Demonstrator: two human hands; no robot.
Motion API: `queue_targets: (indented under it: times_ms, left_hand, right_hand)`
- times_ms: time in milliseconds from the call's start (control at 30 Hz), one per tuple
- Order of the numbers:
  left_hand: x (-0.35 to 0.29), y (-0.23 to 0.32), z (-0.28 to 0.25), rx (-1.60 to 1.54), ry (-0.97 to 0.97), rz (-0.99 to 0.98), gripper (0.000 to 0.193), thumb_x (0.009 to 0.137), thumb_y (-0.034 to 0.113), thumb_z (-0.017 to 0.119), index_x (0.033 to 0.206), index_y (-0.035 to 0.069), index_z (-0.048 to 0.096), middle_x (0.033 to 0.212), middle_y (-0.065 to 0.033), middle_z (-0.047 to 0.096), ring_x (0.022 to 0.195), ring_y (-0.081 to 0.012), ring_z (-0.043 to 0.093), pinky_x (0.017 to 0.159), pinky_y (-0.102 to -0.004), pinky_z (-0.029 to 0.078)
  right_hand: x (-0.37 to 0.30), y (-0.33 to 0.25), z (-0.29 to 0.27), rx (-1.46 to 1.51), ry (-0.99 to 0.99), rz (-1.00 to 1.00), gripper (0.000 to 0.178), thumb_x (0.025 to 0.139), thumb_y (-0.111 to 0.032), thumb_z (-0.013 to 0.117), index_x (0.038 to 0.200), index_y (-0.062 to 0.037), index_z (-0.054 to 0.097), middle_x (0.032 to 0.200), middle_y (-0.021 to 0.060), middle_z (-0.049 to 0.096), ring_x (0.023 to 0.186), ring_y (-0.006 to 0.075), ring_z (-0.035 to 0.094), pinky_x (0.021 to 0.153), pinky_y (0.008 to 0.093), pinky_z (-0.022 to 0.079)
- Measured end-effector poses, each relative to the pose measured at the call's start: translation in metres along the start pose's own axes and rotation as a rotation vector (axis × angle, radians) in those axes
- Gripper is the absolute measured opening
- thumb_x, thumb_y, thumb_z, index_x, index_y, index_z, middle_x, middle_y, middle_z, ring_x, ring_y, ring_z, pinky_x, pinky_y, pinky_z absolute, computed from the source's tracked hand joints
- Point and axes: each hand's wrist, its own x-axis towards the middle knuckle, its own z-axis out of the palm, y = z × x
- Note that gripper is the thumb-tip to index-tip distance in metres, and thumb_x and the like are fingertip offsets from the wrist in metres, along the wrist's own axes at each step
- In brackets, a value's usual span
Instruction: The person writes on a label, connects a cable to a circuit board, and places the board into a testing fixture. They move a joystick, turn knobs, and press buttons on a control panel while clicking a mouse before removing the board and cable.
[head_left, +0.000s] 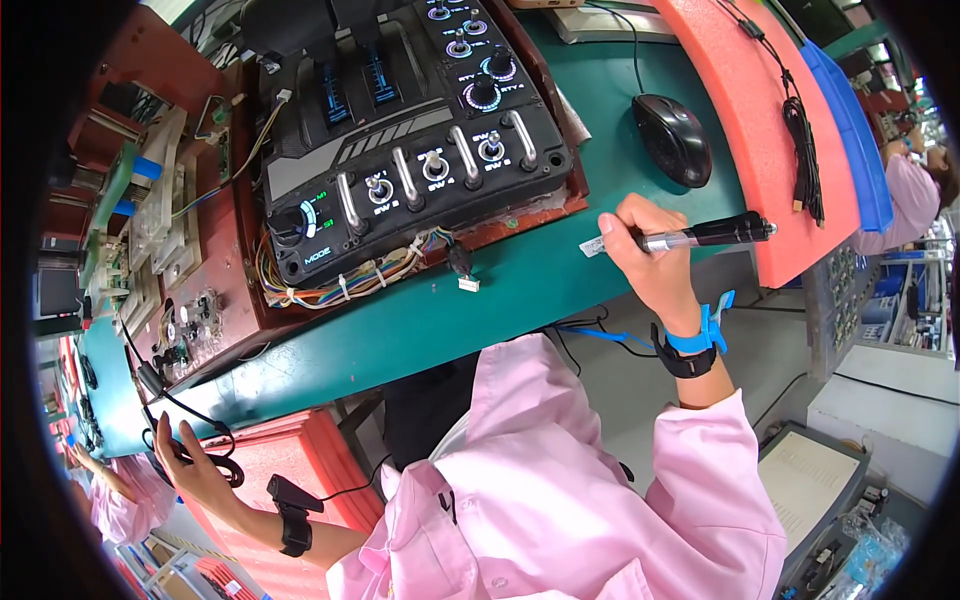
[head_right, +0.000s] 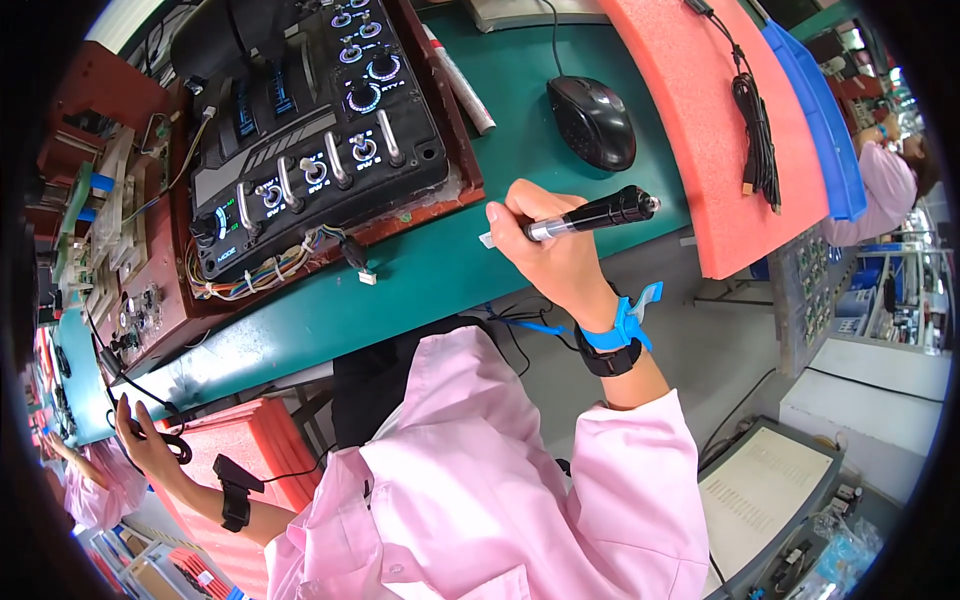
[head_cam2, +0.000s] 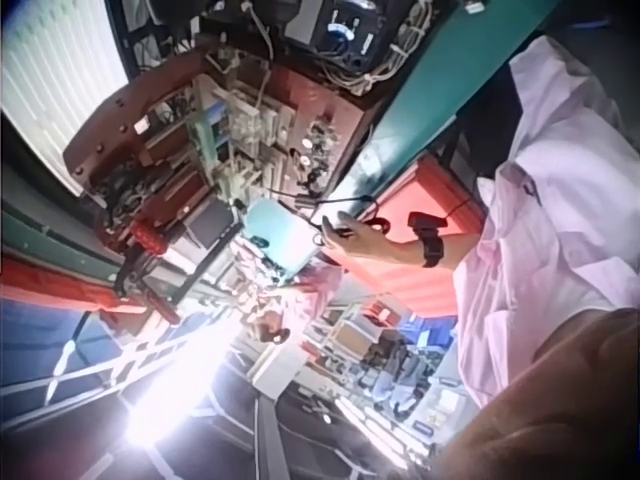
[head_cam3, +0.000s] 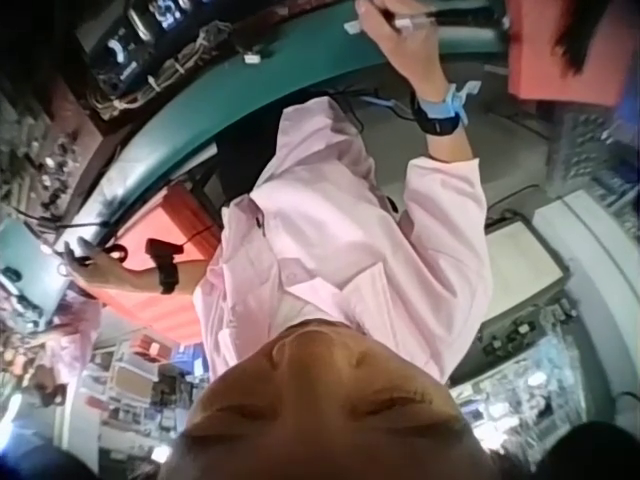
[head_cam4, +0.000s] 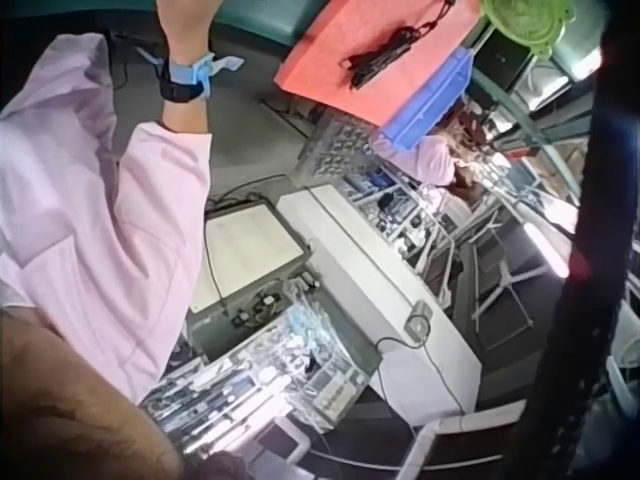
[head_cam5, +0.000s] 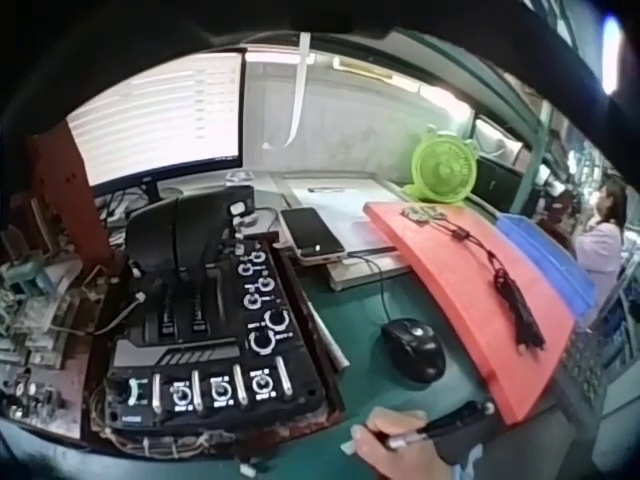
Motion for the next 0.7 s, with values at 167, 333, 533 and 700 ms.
queue_targets:
  times_ms: [167, 333, 533, 700]
  left_hand:
    - [-0.0013, -0.0003, 0.0009, 0.016, 0.009, 0.000, 0.033, 0.085, 0.023, 0.055, 0.112, 0.005, 0.053, 0.095, -0.0017, 0.053, 0.070, -0.0118, 0.040, 0.068, -0.0242, 0.036]
    - [-0.0005, -0.0038, 0.0009, 0.022, 0.018, 0.005, 0.033, 0.085, 0.023, 0.054, 0.112, 0.005, 0.053, 0.094, -0.0016, 0.053, 0.070, -0.0116, 0.040, 0.067, -0.0240, 0.036]
    - [-0.0012, 0.0022, 0.0003, 0.003, 0.019, 0.008, 0.032, 0.085, 0.022, 0.054, 0.112, 0.004, 0.053, 0.096, -0.0022, 0.054, 0.074, -0.0124, 0.042, 0.071, -0.0249, 0.037]
    - [-0.0006, 0.0005, -0.0004, -0.013, 0.006, 0.001, 0.032, 0.085, 0.020, 0.054, 0.111, 0.003, 0.053, 0.098, -0.0035, 0.054, 0.078, -0.0136, 0.045, 0.076, -0.0255, 0.037]
  right_hand:
    - [-0.0017, 0.0001, 0.0000, 0.022, -0.020, 0.016, 0.029, 0.077, -0.010, 0.057, 0.058, -0.0015, 0.037, 0.049, 0.0031, 0.035, 0.044, 0.0100, 0.029, 0.041, 0.0265, 0.022]
    - [-0.0010, 0.0008, 0.0010, 0.070, 0.019, 0.052, 0.029, 0.078, -0.010, 0.057, 0.058, -0.0012, 0.037, 0.050, 0.0026, 0.036, 0.045, 0.0090, 0.030, 0.042, 0.0262, 0.022]
    - [-0.0019, 0.0001, -0.0005, 0.071, 0.024, 0.045, 0.029, 0.079, -0.010, 0.056, 0.058, -0.0009, 0.038, 0.050, 0.0022, 0.038, 0.046, 0.0082, 0.031, 0.042, 0.0256, 0.023]
    - [-0.0032, 0.0008, 0.0004, 0.052, 0.093, 0.032, 0.028, 0.078, -0.009, 0.056, 0.058, -0.0007, 0.038, 0.050, 0.0028, 0.038, 0.046, 0.0088, 0.031, 0.042, 0.0255, 0.023]
